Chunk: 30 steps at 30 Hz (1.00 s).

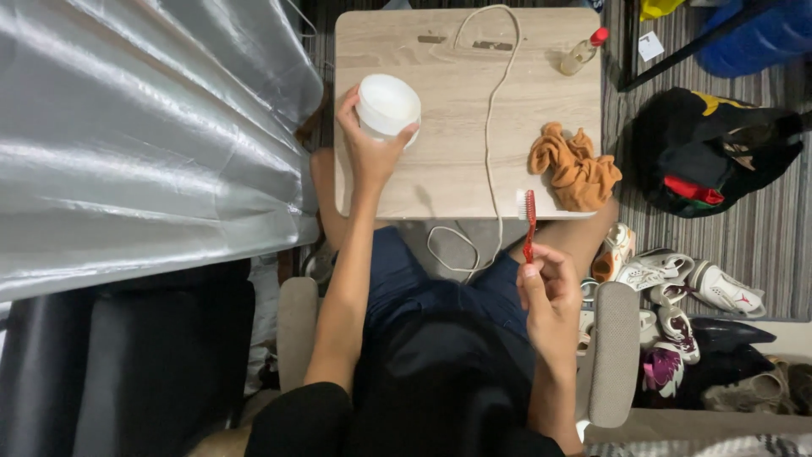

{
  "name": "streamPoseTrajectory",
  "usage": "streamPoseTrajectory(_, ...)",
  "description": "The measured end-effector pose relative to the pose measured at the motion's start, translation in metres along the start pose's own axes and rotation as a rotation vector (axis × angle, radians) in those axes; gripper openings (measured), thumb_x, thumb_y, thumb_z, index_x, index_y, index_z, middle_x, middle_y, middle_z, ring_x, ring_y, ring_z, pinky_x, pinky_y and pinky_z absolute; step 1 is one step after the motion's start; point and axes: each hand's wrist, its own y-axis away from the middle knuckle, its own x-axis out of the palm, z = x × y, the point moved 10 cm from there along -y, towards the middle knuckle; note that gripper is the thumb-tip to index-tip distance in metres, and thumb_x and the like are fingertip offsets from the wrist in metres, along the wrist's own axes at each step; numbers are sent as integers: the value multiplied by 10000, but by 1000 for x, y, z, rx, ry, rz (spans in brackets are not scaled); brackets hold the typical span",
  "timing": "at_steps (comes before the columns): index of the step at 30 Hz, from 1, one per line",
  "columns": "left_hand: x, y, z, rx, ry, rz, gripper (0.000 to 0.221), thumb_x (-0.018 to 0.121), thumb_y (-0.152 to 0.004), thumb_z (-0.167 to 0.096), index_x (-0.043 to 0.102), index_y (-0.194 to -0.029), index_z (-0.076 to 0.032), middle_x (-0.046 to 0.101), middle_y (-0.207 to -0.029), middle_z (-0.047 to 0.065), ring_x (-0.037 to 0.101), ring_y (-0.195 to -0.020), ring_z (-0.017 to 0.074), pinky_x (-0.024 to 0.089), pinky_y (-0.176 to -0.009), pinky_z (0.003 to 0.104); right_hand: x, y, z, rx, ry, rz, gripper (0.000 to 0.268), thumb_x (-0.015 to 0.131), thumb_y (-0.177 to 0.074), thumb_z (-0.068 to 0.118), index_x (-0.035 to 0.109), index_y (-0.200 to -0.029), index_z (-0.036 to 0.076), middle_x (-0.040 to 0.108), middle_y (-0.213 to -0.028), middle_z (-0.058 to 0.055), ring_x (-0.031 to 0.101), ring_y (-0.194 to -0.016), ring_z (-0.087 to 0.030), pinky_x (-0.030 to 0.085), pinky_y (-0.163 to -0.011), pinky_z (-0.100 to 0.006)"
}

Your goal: Applying a substance from a container to a small shoe component using a thin applicator tool at a repair bench.

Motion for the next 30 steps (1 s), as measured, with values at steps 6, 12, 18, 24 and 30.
streamPoseTrajectory(6, 7, 9, 18, -111, -79, 18, 973, 1000, -651, -100, 314, -1341, -68, 399, -1541, 209, 372, -1457, 416, 245, -1241, 563, -18, -5, -26, -76, -66, -44, 270, 536, -1033, 40, 569, -1297, -2, 583, -718, -105, 500, -428, -117, 391, -426, -214)
streamPoseTrajectory(12, 0, 23, 8, -96, -257, 20, 1076, 1000, -683, -248, 246, -1430, -68, 208, -1619, 242, 220, -1516, 432, 184, -1260, 576, -25, -4, -37, -92, -129, -59, 254, 493, -1058, 41, 529, -1307, 8, 562, -720, -102, 494, -447, -110, 375, -455, -201)
streamPoseTrajectory(18, 29, 70, -17, 140, -407, -108, 538, 811, -824, -200, 457, -1212, -85, 467, -1219, 124, 484, -1150, 337, 352, -1017, 465, -23, -6, -44, -101, -86, -87, 231, 490, -1077, 69, 547, -1294, 14, 555, -721, -95, 460, -467, -102, 359, -469, -213)
streamPoseTrajectory(24, 115, 98, -47, 178, -375, 550, 360, 828, -696, -265, 667, -1016, -229, 595, -1054, -38, 564, -1023, 223, 401, -859, 388, -36, -13, -51, -107, -43, -81, 240, 436, -1092, 43, 517, -1313, -4, 572, -762, -124, 508, -475, -139, 369, -477, -217)
streamPoseTrajectory(30, 134, 110, -53, 165, -518, 708, 543, 848, -692, -380, 707, -1168, -159, 544, -1331, 88, 455, -1265, 287, 348, -960, 430, -42, -27, -45, -70, 129, -68, 232, 456, -1094, 42, 544, -1290, -46, 618, -809, -154, 529, -500, -172, 390, -500, -251)
